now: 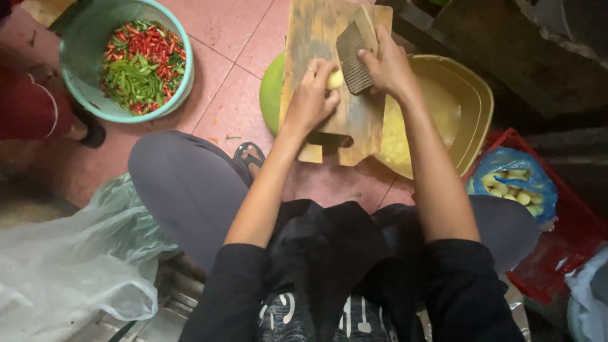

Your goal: Slicing potatoes using a hand-held serrated slicer into a basin of water.

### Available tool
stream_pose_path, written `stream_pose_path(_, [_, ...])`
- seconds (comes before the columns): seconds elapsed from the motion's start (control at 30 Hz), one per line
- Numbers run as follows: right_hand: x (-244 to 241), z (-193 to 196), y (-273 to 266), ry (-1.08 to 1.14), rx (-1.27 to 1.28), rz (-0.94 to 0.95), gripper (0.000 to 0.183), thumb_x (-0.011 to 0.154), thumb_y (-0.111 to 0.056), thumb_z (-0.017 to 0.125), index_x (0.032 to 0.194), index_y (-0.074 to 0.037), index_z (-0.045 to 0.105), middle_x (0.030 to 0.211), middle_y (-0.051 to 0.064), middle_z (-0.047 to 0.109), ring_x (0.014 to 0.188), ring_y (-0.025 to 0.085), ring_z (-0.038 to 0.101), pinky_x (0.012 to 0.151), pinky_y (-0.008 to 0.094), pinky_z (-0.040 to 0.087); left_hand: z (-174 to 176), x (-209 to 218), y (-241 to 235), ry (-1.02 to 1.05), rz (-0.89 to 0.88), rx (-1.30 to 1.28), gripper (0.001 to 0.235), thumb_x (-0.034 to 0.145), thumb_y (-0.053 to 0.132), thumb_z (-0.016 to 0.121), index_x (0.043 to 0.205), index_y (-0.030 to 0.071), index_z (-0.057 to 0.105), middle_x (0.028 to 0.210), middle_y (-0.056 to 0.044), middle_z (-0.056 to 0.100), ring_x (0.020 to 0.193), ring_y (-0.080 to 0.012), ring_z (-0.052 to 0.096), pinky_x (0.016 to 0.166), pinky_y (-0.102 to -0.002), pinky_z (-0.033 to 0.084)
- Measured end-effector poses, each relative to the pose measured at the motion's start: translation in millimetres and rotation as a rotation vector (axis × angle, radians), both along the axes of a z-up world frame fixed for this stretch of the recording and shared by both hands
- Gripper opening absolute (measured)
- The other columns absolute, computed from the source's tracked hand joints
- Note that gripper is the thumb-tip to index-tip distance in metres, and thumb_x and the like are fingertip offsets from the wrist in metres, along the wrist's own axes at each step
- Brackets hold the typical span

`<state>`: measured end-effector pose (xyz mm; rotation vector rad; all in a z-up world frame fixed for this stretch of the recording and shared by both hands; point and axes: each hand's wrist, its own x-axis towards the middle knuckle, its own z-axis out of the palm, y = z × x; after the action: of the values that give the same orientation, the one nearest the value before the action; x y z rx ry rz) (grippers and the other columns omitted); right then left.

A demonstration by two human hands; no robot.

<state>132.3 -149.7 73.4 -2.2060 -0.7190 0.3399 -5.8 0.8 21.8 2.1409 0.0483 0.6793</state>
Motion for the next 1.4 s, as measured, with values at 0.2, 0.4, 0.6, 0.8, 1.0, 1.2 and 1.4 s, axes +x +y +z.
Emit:
stream_pose_path(0.2, [-17,26,-9,0.093,0.134,-0.069,0.034,0.104,-0.014,0.062,0.132,-0.007,0.044,0.095,0.013,0.074,0.066,0.023,0.075,0.044,0.035,0.058,-9,0,7,0.078,-0.06,-0.064,0.042,0.081,0.005,0.074,0.121,0.003,0.06,0.111,-0.017,0.06,0.095,-0.0345,0.067,0.084,-0.041,0.056])
stream_pose_path(0.4, [-23,8,-12,0.009,0.032,-0.048,0.03,0.109,-0.015,0.058,0.133,-0.008,0.042,0.086,0.018,0.073,0.064,0.03,0.073,0.047,0.039,0.055,-15,-5,8,0.024,-0.089,-0.274,0.033,0.083,0.003,0.076,0.113,0.001,0.062,0.108,-0.014,0.059,0.081,-0.0213,0.068,0.072,-0.031,0.059])
stream_pose_path(0.6, [-51,4,6,-0.32,0.004,0.093,0.036,0.105,-0.011,0.063,0.133,-0.008,0.041,0.087,0.03,0.068,0.084,0.053,0.066,0.067,0.058,0.051,-15,-7,5,-0.07,-0.084,-0.186,0.027,0.085,-0.002,0.073,0.11,0.001,0.065,0.104,-0.014,0.058,0.086,-0.0237,0.069,0.077,-0.033,0.058])
stream_pose_path(0.8, [-48,-14,25,-0.294,-0.137,0.106,0.036,0.101,-0.011,0.061,0.13,-0.009,0.039,0.087,0.031,0.068,0.084,0.055,0.064,0.07,0.063,0.048,-18,-4,4,-0.076,-0.086,-0.204,0.029,0.084,-0.003,0.07,0.112,0.001,0.065,0.107,-0.014,0.059,0.09,-0.0263,0.069,0.079,-0.035,0.059])
stream_pose_path(1.0, [-36,-20,9,-0.192,-0.004,0.101,0.039,0.104,-0.01,0.061,0.135,-0.008,0.038,0.092,0.03,0.069,0.083,0.05,0.068,0.067,0.058,0.053,-1,-9,1,-0.015,-0.077,-0.082,0.041,0.08,0.004,0.075,0.118,0.001,0.059,0.113,-0.019,0.054,0.1,-0.0357,0.063,0.086,-0.043,0.055])
stream_pose_path(1.2, [-54,45,-28,0.234,0.036,-0.056,0.04,0.105,-0.013,0.056,0.14,-0.007,0.037,0.099,0.022,0.074,0.065,0.027,0.074,0.051,0.038,0.058,-29,-7,-9,-0.014,0.06,0.02,0.037,0.077,-0.001,0.066,0.112,0.005,0.057,0.111,-0.017,0.059,0.107,-0.0404,0.06,0.093,-0.047,0.051])
stream_pose_path(1.4, [-64,14,-48,-0.032,0.154,0.097,0.04,0.104,-0.008,0.057,0.139,-0.004,0.038,0.107,0.024,0.07,0.07,0.031,0.071,0.055,0.04,0.057,-26,-6,-10,-0.047,0.096,-0.024,0.03,0.082,-0.002,0.065,0.111,0.005,0.063,0.11,-0.016,0.066,0.105,-0.0378,0.063,0.092,-0.045,0.052])
